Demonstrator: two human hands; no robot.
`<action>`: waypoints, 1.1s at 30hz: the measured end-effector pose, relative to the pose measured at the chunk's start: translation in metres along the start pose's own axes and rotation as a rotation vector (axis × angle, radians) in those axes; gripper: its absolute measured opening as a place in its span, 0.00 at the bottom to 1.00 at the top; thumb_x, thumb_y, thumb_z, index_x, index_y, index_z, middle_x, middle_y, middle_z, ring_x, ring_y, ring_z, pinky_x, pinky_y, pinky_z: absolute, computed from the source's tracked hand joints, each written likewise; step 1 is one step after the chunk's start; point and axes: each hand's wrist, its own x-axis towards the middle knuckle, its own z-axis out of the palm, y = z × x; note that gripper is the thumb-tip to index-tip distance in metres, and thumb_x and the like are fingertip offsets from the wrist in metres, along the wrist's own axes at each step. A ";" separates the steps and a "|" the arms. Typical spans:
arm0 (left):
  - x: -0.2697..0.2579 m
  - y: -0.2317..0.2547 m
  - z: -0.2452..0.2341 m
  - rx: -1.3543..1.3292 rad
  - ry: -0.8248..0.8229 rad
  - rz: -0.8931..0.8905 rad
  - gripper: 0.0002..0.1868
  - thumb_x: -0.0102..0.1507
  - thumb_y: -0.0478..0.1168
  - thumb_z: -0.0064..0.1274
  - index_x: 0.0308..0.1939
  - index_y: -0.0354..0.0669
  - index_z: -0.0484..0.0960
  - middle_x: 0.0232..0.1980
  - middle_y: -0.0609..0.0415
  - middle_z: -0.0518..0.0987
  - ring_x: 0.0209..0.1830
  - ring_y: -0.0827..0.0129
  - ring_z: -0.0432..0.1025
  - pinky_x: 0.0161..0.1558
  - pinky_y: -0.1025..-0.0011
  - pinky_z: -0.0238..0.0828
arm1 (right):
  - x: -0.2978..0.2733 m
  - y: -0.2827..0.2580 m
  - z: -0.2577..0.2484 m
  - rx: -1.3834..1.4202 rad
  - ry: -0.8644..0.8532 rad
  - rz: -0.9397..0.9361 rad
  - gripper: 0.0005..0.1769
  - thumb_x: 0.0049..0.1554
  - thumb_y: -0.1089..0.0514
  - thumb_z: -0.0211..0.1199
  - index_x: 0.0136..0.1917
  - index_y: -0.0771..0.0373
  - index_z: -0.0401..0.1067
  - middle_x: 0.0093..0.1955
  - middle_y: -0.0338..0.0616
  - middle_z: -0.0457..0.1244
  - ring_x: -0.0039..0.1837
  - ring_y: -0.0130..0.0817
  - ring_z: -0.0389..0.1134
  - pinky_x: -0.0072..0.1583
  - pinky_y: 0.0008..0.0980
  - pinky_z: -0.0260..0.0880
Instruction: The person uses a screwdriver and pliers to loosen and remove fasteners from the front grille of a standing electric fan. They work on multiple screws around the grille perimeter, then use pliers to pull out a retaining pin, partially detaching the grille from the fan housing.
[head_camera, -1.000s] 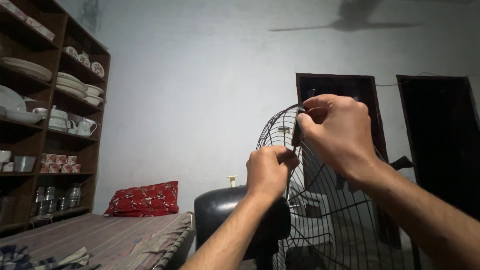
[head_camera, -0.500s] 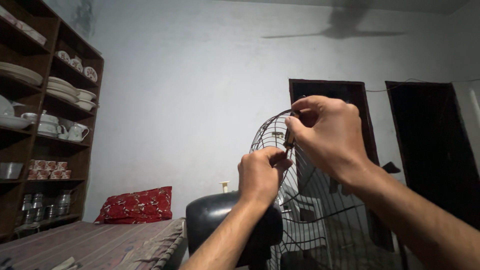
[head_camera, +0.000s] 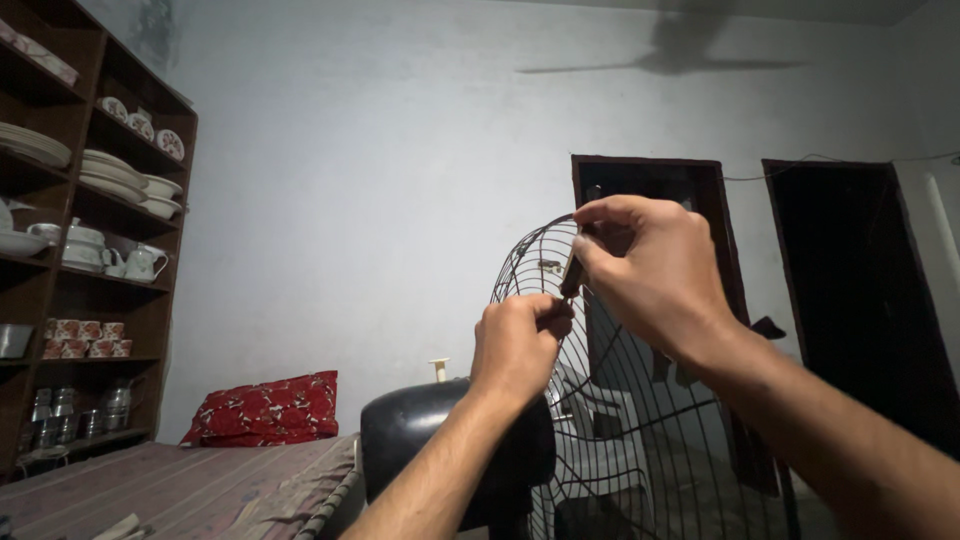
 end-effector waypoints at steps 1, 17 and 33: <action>0.000 0.001 0.000 0.005 0.005 -0.008 0.09 0.59 0.35 0.58 0.41 0.49 0.90 0.38 0.52 0.88 0.40 0.65 0.84 0.44 0.66 0.78 | -0.001 0.000 0.000 -0.046 0.017 -0.040 0.14 0.54 0.58 0.68 0.54 0.62 0.80 0.48 0.49 0.73 0.47 0.36 0.77 0.51 0.34 0.79; -0.015 -0.005 0.001 -0.096 0.083 0.003 0.10 0.58 0.34 0.60 0.42 0.48 0.89 0.38 0.51 0.87 0.38 0.66 0.84 0.41 0.69 0.77 | -0.016 0.010 0.015 0.084 0.190 -0.252 0.13 0.56 0.60 0.71 0.54 0.65 0.79 0.46 0.48 0.73 0.46 0.31 0.77 0.49 0.28 0.80; -0.032 -0.031 0.006 -0.056 0.099 -0.016 0.11 0.61 0.38 0.58 0.46 0.45 0.88 0.40 0.49 0.87 0.39 0.64 0.84 0.42 0.66 0.77 | -0.039 0.010 0.046 0.161 0.397 -0.258 0.12 0.57 0.61 0.68 0.53 0.68 0.76 0.43 0.47 0.73 0.44 0.31 0.78 0.46 0.27 0.80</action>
